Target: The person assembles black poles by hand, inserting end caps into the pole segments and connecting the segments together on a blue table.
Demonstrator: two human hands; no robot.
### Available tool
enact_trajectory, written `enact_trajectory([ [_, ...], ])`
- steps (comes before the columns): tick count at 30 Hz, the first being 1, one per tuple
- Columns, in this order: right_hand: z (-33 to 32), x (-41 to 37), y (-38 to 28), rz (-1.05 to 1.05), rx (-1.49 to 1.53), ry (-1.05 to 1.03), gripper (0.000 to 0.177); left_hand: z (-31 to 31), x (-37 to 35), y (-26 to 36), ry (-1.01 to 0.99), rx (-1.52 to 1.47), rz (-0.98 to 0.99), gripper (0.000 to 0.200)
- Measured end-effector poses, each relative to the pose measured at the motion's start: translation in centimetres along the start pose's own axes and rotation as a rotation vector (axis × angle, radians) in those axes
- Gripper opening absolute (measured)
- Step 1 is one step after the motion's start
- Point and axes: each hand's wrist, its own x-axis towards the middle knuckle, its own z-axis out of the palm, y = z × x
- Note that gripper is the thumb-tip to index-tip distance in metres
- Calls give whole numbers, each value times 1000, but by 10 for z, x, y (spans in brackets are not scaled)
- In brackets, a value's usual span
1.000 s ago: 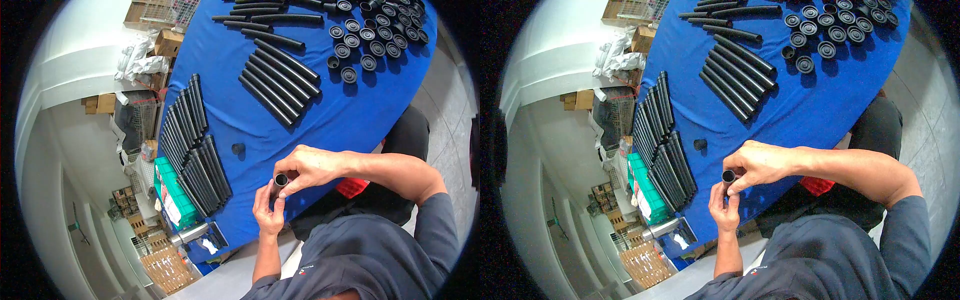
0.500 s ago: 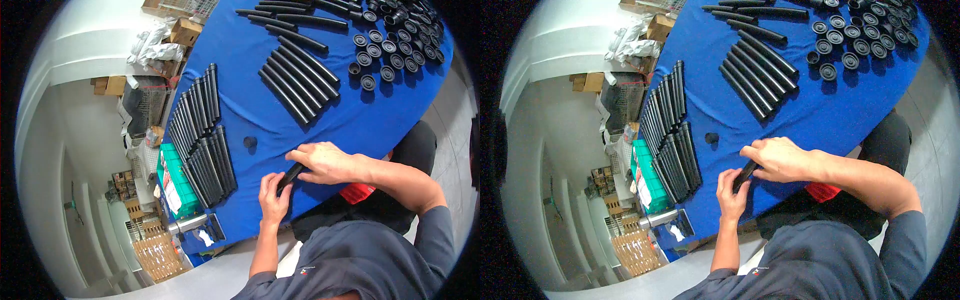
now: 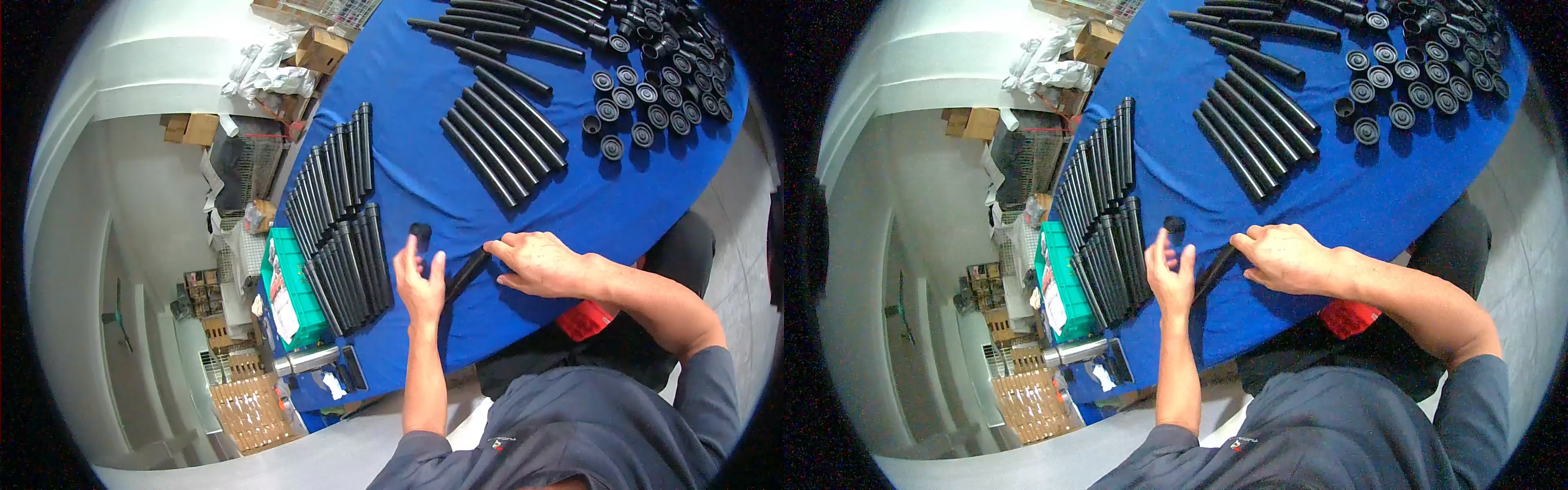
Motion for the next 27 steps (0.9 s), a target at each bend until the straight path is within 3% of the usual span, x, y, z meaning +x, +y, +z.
enact_trajectory([
  [3, -1, 0, 2, 5, -10, -2, 39, 14, 28, -15, 70, 213, 176, 64],
  [4, -2, 1, 2, 3, -12, -3, 39, 18, 34, -18, -20, 237, 125, 60],
  [9, -2, 1, 3, -3, 15, 43, 43, 24, 53, -19, -45, 103, 76, 46],
  [12, -5, 4, 3, -25, 82, 140, 49, 15, 40, 6, 57, 19, 216, 43],
  [16, -17, 6, -6, 15, 325, 177, 57, 9, -3, 62, -45, -217, 370, 73],
  [18, -14, 8, -3, 26, 397, 197, 53, 17, -19, 65, -43, -255, 520, 77],
  [27, -23, 10, -10, 105, 381, 36, 46, 16, -30, 65, -78, -217, 573, 69],
])
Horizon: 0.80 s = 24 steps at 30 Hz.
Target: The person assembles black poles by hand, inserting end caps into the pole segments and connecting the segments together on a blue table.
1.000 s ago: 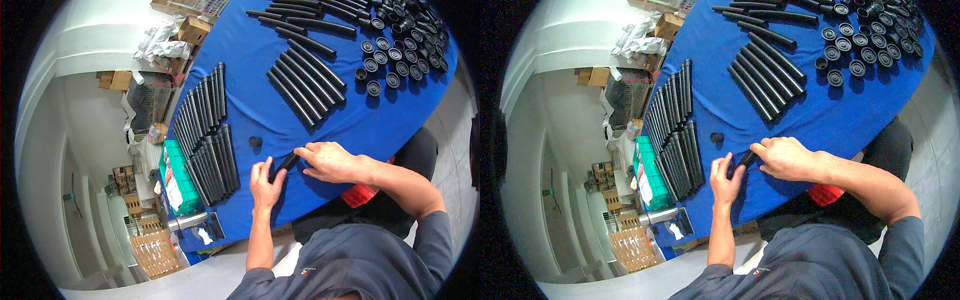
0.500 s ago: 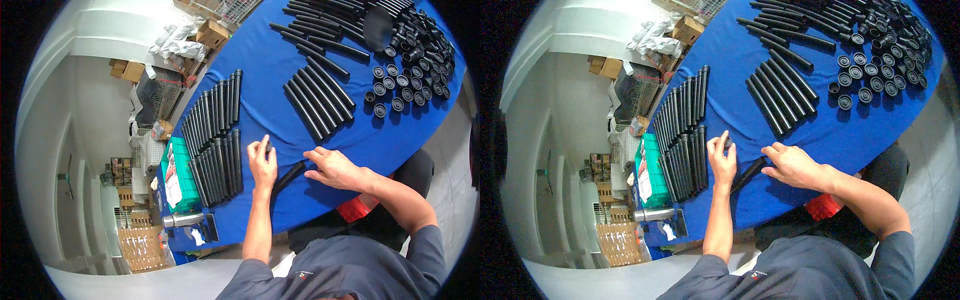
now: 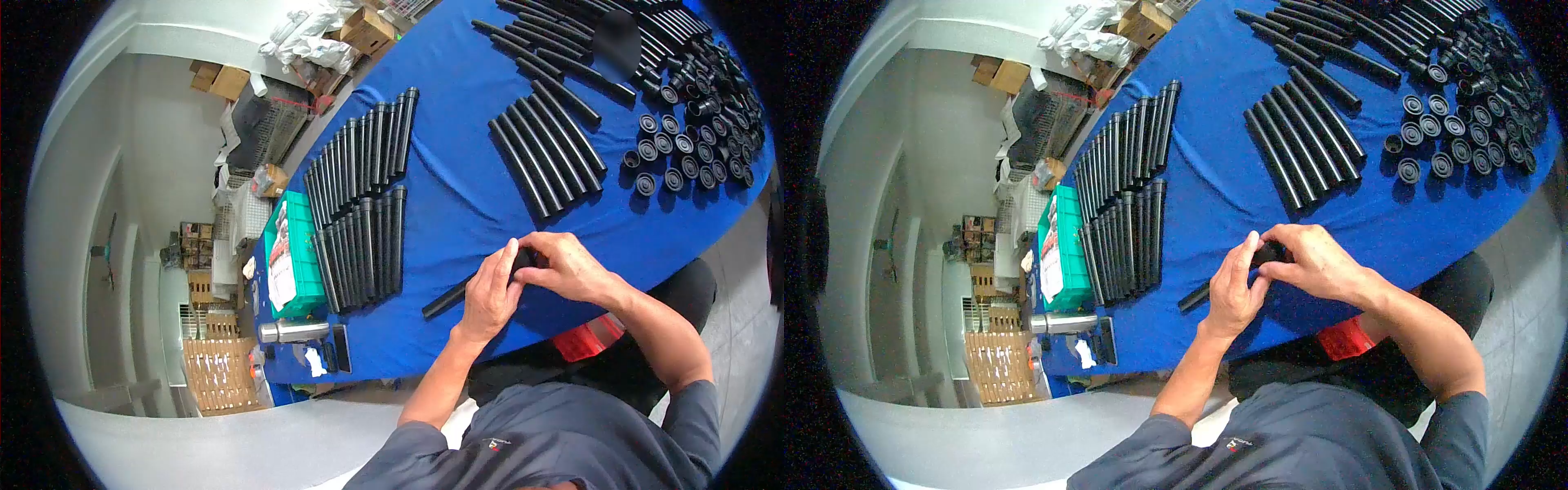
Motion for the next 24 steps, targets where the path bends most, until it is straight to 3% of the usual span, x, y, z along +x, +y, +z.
enact_trajectory([
  [4, -7, 4, 2, 104, 40, 163, 42, -16, -5, 1, 20, 134, -122, 60],
  [8, -4, 4, 16, 30, 5, 195, 40, -17, -27, -16, -165, 305, -251, 60],
  [14, 5, 3, 36, -58, -105, 135, 43, -14, -34, -20, -110, 252, -342, 33],
  [20, -2, 4, 12, 248, 352, -146, 37, -40, -42, -4, 50, 28, -427, 30],
  [24, 5, 1, 15, 118, 517, -150, 37, -44, -39, 7, 51, -34, -418, 32],
])
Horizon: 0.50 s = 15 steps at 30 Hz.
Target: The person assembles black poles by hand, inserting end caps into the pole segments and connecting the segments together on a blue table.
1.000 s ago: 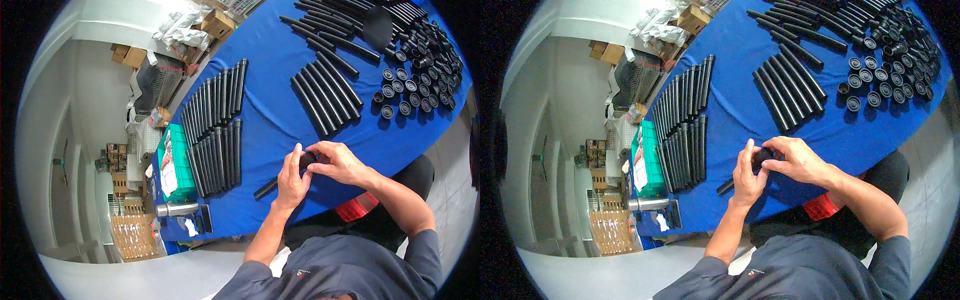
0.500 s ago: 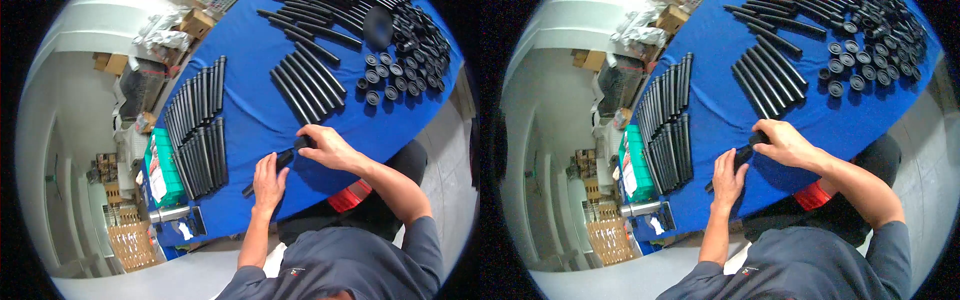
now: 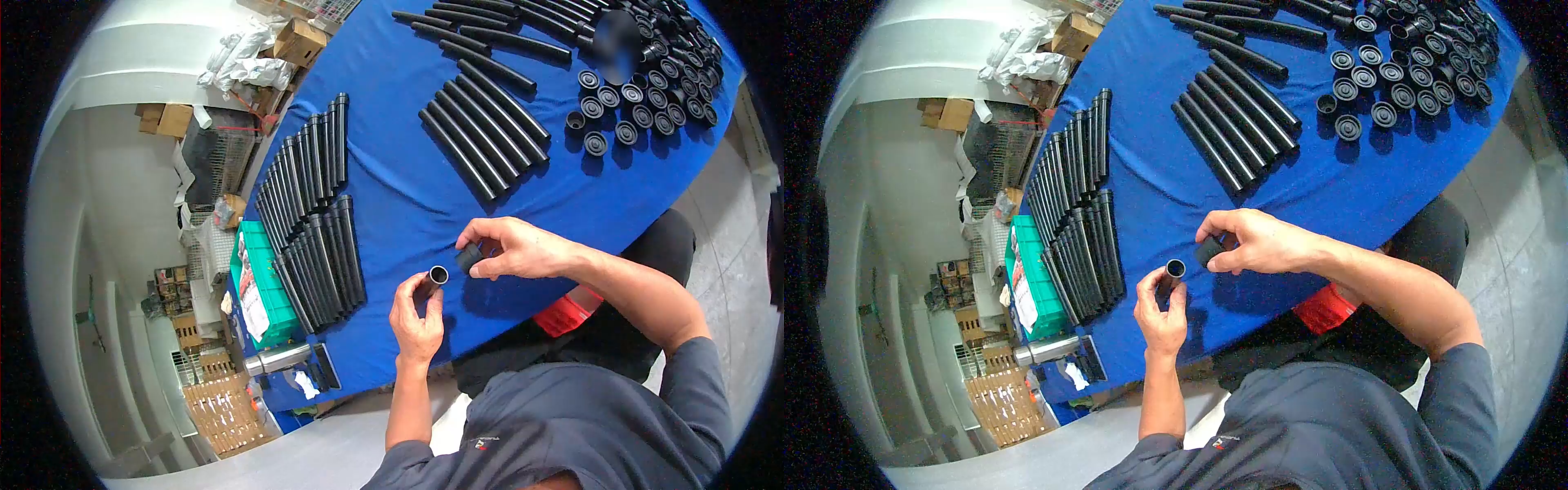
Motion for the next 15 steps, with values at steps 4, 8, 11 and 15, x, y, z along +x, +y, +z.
enact_trajectory([
  [4, 4, -1, 0, -18, 72, -29, 39, 9, -1, -4, -15, -33, 5, 31],
  [8, 3, 1, 8, -15, 116, -57, 38, 11, 9, 9, 24, 264, 248, 31],
  [11, 2, 1, 4, 12, 34, -47, 36, 11, -9, 12, 197, 179, 248, 27],
  [15, 2, 3, 8, 18, 25, -50, 34, 21, -52, -1, -168, -1110, -606, 35],
])
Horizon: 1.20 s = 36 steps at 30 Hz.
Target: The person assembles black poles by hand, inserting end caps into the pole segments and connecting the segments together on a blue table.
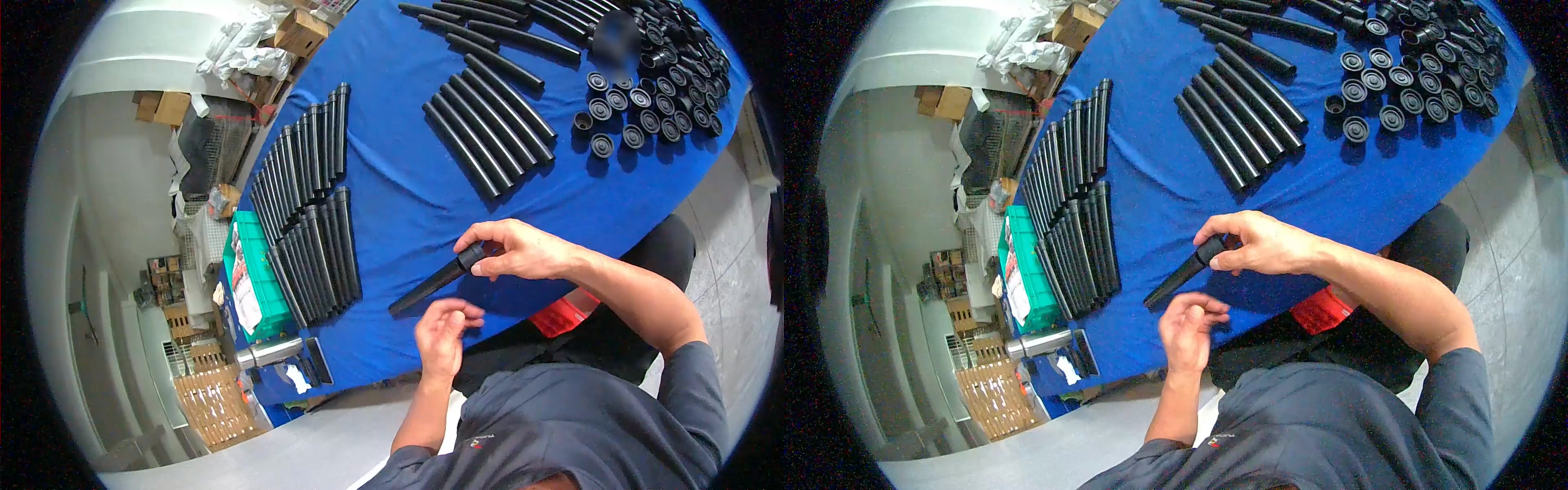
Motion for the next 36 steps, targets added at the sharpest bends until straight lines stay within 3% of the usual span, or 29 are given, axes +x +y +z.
enact_trajectory([
  [1, 1, 0, 3, -6, 35, 1, 34, 3, 5, 0, -54, -288, -128, 54],
  [4, 2, 1, 3, 6, 74, -20, 33, 15, 26, 2, 4, -867, -238, 56],
  [5, 2, 0, 2, 15, 77, -27, 33, 12, 34, -5, -73, -944, -164, 49],
  [9, 2, -1, -3, -26, -81, 32, 36, -13, 58, -28, -133, -961, -22, 34],
  [11, 1, -1, -4, -146, -265, 90, 37, -14, 68, -24, -159, -778, 86, 31],
  [13, 0, 0, -9, -134, -343, 158, 38, -8, 80, -15, -186, -652, 187, 28],
  [36, 9, 3, -2, -257, -611, 196, 32, -3, 89, -20, -73, -537, 223, 25],
])
